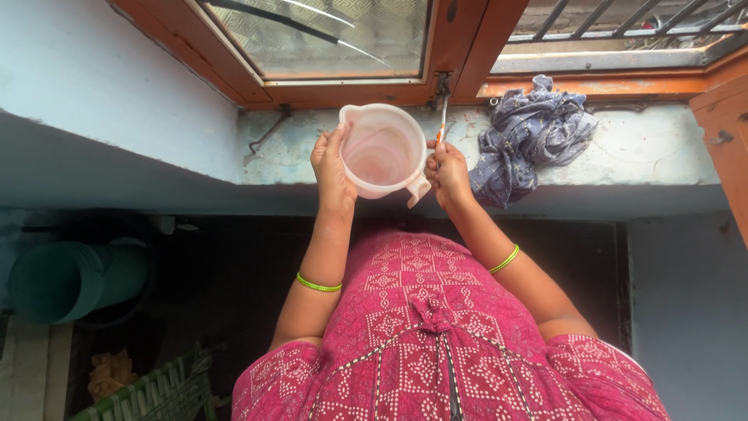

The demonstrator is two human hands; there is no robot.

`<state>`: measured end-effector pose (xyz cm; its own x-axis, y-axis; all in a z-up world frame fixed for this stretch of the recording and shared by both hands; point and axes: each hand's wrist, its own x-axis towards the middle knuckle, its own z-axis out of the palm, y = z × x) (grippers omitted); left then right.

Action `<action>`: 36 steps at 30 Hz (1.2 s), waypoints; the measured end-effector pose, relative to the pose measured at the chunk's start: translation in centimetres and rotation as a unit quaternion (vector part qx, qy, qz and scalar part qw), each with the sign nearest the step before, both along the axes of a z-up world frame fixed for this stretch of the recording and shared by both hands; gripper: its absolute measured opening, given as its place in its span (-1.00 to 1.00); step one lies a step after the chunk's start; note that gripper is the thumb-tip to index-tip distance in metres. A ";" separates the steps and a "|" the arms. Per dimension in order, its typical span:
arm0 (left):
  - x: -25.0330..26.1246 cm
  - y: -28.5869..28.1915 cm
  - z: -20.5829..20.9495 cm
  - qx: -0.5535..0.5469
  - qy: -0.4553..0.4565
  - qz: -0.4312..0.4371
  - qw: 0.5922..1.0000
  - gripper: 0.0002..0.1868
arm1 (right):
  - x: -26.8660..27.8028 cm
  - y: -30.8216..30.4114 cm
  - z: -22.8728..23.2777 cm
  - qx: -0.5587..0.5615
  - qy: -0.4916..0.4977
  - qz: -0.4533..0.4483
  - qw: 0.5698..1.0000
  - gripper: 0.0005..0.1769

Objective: The person uses a toothbrush dipped in a pink liquid from a plastic jug to scrub the wooden window frame. They repeatedly dip the brush and scrub different sections of the frame, including the lower sill and vertical edges.

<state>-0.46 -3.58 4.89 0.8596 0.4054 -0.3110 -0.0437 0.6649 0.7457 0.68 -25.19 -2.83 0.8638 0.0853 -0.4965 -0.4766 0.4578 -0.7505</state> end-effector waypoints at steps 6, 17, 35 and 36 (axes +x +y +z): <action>-0.1 0.8 0.4 -0.015 -0.025 -0.016 0.999 -0.75 | 0.1 1.9 0.0 -0.014 -0.020 -0.046 0.999 -0.68; -1.0 2.7 0.8 -0.037 -0.039 -0.039 0.998 -0.75 | -0.3 3.5 0.1 0.025 0.104 -0.106 0.989 -0.61; -1.4 3.4 0.3 -0.026 -0.037 -0.062 0.997 -0.83 | 1.2 4.3 1.3 0.041 0.085 -0.117 0.989 -0.60; -1.5 3.5 0.3 -0.022 -0.040 -0.060 0.997 -0.83 | 1.2 4.3 1.1 0.046 0.067 -0.115 0.990 -0.60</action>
<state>-1.97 -0.08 5.14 0.9237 0.2859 -0.2550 -0.0197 0.7003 0.7135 1.89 -20.84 -1.73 0.7926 -0.0553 -0.6073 -0.4447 0.6290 -0.6377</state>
